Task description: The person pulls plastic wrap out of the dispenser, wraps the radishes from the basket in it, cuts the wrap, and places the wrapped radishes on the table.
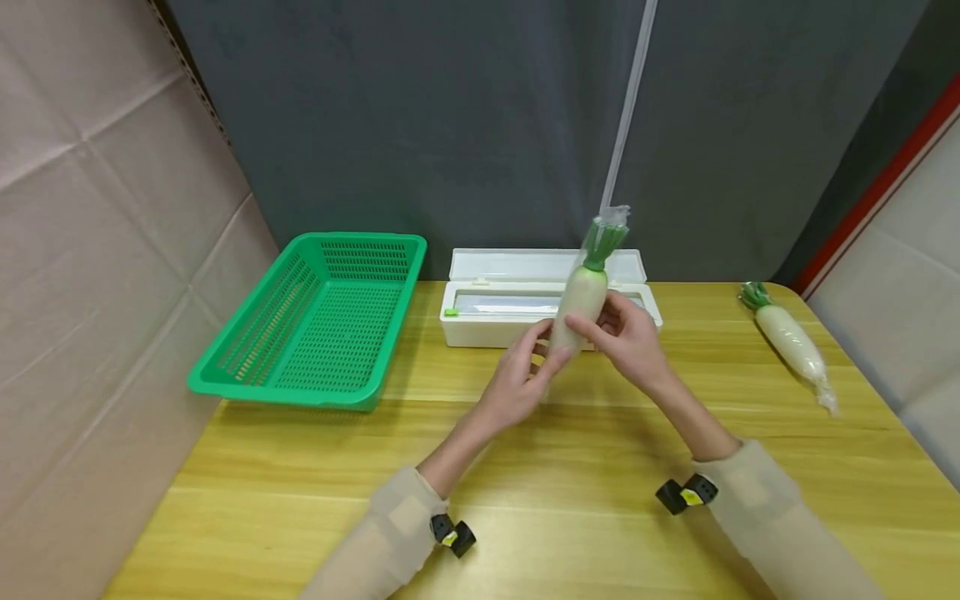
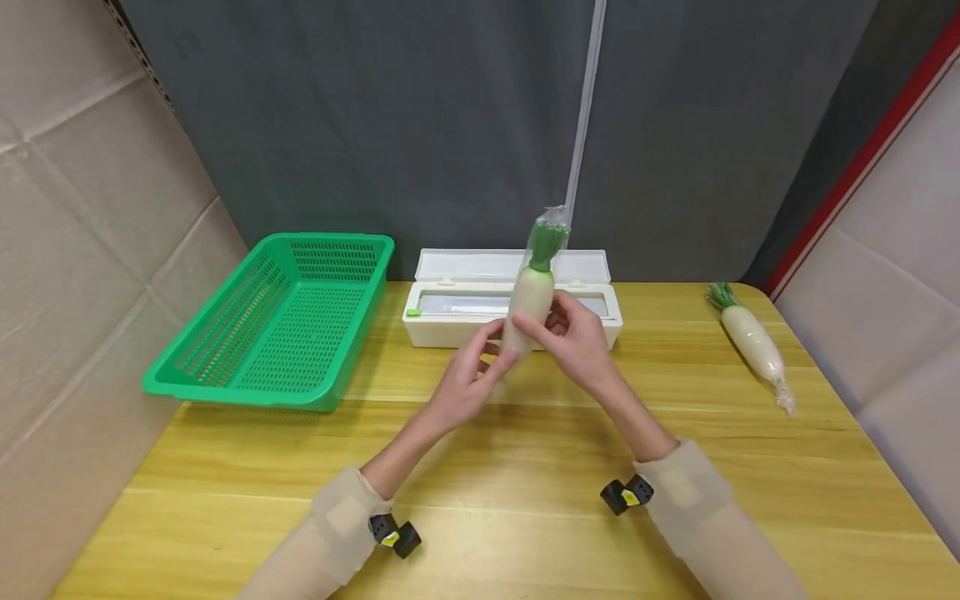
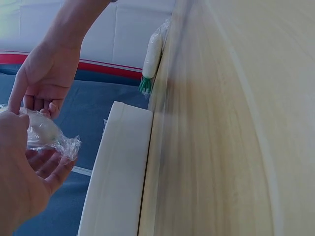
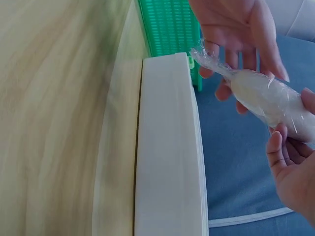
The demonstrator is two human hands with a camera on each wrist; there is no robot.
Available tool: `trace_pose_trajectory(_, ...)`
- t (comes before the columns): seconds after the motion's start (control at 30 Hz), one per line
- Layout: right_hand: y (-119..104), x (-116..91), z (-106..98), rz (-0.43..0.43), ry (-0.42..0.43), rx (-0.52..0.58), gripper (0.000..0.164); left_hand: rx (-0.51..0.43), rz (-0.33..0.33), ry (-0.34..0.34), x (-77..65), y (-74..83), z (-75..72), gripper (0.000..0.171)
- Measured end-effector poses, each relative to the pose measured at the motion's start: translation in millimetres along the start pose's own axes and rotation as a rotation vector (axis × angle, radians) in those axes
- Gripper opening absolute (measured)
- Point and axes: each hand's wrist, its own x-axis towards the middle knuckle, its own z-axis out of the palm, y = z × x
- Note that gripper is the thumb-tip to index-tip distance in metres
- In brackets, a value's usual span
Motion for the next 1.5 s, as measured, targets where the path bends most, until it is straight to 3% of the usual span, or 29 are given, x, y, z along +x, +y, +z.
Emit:
trace_pose_trajectory(0.27,2.6,4.3,-11.0,0.034,0.073,0.030,0.031,0.041,0.047,0.026,-0.2,-4.0,-6.8,0.035)
trace_pose_trajectory(0.7,10.0,12.6,-41.7,0.081,0.100,-0.228,0.034,0.071,0.046,0.084,6.4,-10.3,-32.8,0.033)
trace_pose_trajectory(0.9,22.2,13.6,-56.1,0.138,0.105,-0.330,0.046,0.118,0.037,0.114,7.2,-17.2,-44.3,0.033)
trace_pose_trajectory(1.5,52.5,10.8,-104.4,0.286,0.140,-0.520,0.066,0.215,-0.015,0.160,-0.7,-35.2,-70.7,0.036)
